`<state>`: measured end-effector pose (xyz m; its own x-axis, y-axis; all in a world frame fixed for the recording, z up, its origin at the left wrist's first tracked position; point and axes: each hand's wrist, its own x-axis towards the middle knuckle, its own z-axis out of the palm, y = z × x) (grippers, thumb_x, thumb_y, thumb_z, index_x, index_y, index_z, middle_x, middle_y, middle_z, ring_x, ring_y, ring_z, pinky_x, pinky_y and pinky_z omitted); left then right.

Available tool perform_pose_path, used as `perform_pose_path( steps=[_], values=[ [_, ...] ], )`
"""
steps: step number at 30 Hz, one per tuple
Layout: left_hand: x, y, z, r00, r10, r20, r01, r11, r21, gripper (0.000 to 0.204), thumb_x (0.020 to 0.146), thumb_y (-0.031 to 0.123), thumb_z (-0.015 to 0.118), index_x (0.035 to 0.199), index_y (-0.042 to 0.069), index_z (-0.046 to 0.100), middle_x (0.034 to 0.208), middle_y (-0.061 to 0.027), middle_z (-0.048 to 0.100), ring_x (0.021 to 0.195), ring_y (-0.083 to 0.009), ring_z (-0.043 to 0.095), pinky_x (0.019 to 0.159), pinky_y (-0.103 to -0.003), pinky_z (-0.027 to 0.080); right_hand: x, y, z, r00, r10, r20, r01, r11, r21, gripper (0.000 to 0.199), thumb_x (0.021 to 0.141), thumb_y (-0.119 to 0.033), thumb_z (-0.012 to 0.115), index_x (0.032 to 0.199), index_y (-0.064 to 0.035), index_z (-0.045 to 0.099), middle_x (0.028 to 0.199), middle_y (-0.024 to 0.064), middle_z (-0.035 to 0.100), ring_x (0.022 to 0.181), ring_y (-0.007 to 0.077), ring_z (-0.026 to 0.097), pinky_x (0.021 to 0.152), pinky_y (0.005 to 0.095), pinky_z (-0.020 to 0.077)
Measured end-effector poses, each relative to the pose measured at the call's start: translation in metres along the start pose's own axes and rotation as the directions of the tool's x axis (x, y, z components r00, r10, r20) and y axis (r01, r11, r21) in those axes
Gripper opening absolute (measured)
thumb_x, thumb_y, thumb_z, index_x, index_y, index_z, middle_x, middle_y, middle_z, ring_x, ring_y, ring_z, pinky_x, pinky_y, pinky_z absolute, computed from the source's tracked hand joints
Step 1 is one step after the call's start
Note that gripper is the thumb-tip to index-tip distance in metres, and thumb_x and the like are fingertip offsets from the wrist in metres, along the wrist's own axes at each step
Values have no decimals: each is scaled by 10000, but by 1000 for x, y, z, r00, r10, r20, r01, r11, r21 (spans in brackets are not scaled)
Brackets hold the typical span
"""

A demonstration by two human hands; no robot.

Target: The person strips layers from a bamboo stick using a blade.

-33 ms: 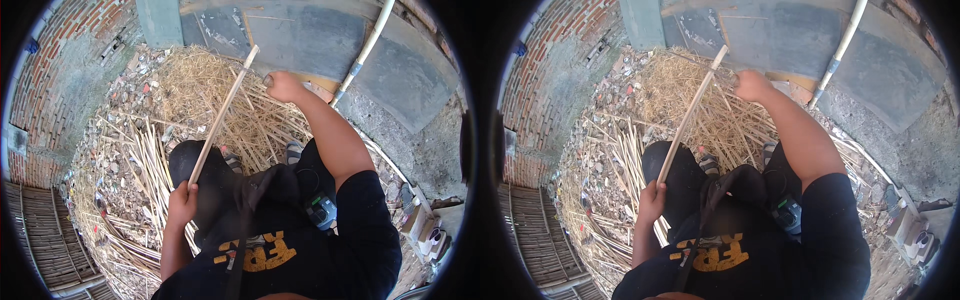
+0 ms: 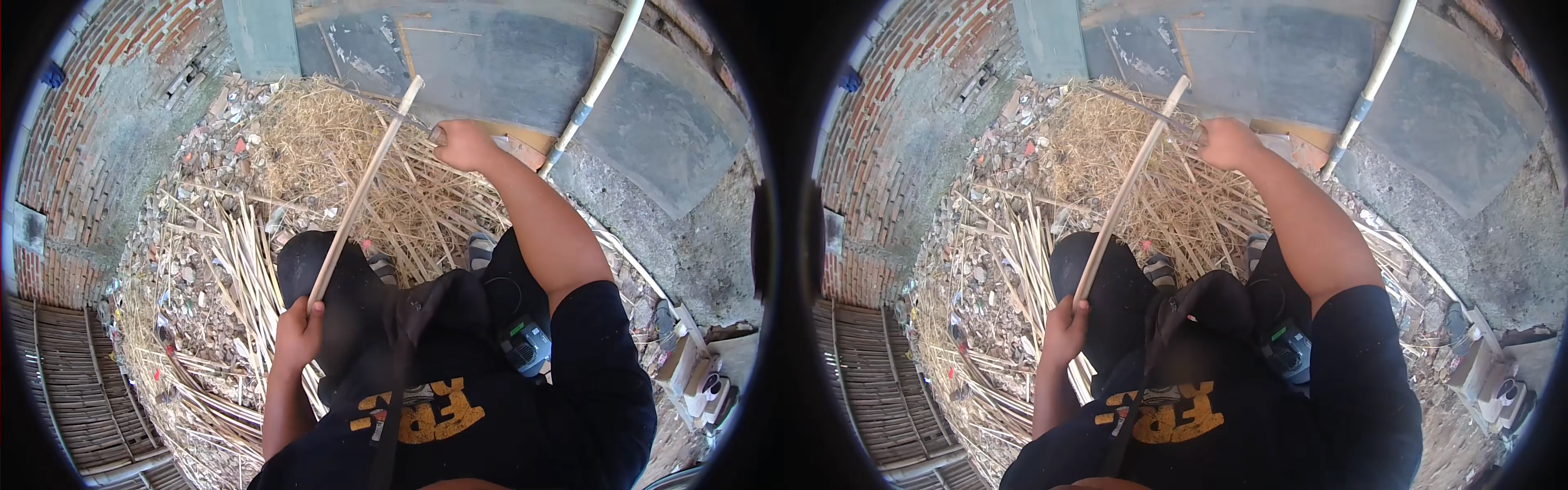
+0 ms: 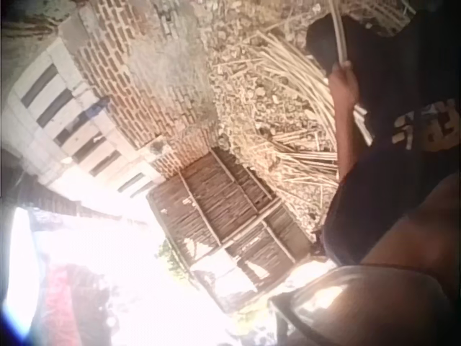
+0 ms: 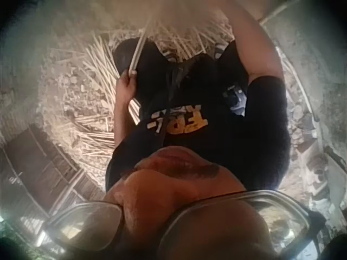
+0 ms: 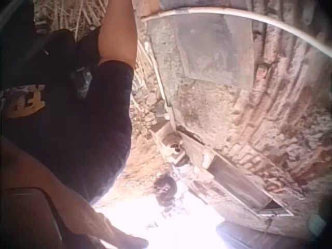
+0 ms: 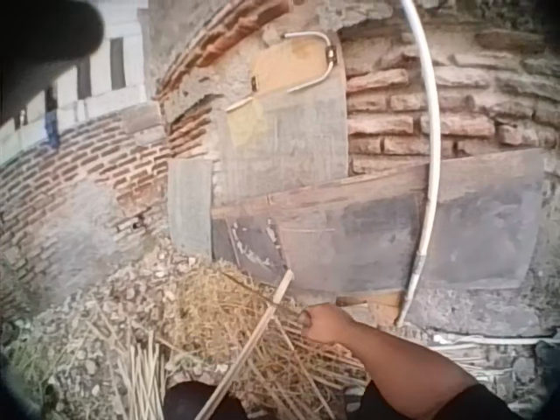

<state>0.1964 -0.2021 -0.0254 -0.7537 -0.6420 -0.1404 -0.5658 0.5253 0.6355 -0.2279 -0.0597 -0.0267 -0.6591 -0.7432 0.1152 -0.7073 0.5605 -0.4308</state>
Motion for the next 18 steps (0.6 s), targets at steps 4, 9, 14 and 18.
perform_pose_path(
  steps=[4, 9, 14, 18],
  values=[
    [3, -3, -4, 988, -120, 94, 140, 959, -248, 392, 1042, 335, 600, 854, -8, 574, 597, -43, 514, 578, -112, 488, 532, -332, 399, -15, -36, -16, 997, -13, 81, 12, 1000, 6, 271, 798, -210, 671, 1046, -108, 715, 986, 167, 732, 961, 364, 704, 863, 491, 564],
    [-5, 18, -15, 985, -113, 130, 123, 990, -75, 376, 1014, 371, 648, 908, 14, 599, 661, -30, 563, 617, -116, 549, 564, -302, 439, -42, -72, -33, 912, -279, 301, 318, 944, -92, 234, 796, -196, 702, 1025, -161, 728, 911, 112, 733, 911, 331, 720, 797, 479, 576],
    [-16, 25, -14, 996, -42, -73, 54, 984, 171, 371, 938, 313, 744, 877, -29, 614, 636, -143, 605, 577, -228, 614, 543, -386, 460, -36, -58, -32, 919, -325, 224, 350, 933, -85, 248, 784, -278, 745, 995, -152, 709, 787, 142, 709, 818, 365, 709, 731, 504, 556],
    [-19, 5, -12, 973, 51, -226, 32, 937, 348, 359, 899, 316, 776, 950, -10, 634, 728, -193, 675, 661, -357, 686, 605, -425, 509, -31, -47, -40, 946, -189, 264, 211, 976, -55, 291, 806, -298, 730, 1032, -115, 725, 889, 147, 727, 909, 350, 712, 800, 498, 567]
  ],
)
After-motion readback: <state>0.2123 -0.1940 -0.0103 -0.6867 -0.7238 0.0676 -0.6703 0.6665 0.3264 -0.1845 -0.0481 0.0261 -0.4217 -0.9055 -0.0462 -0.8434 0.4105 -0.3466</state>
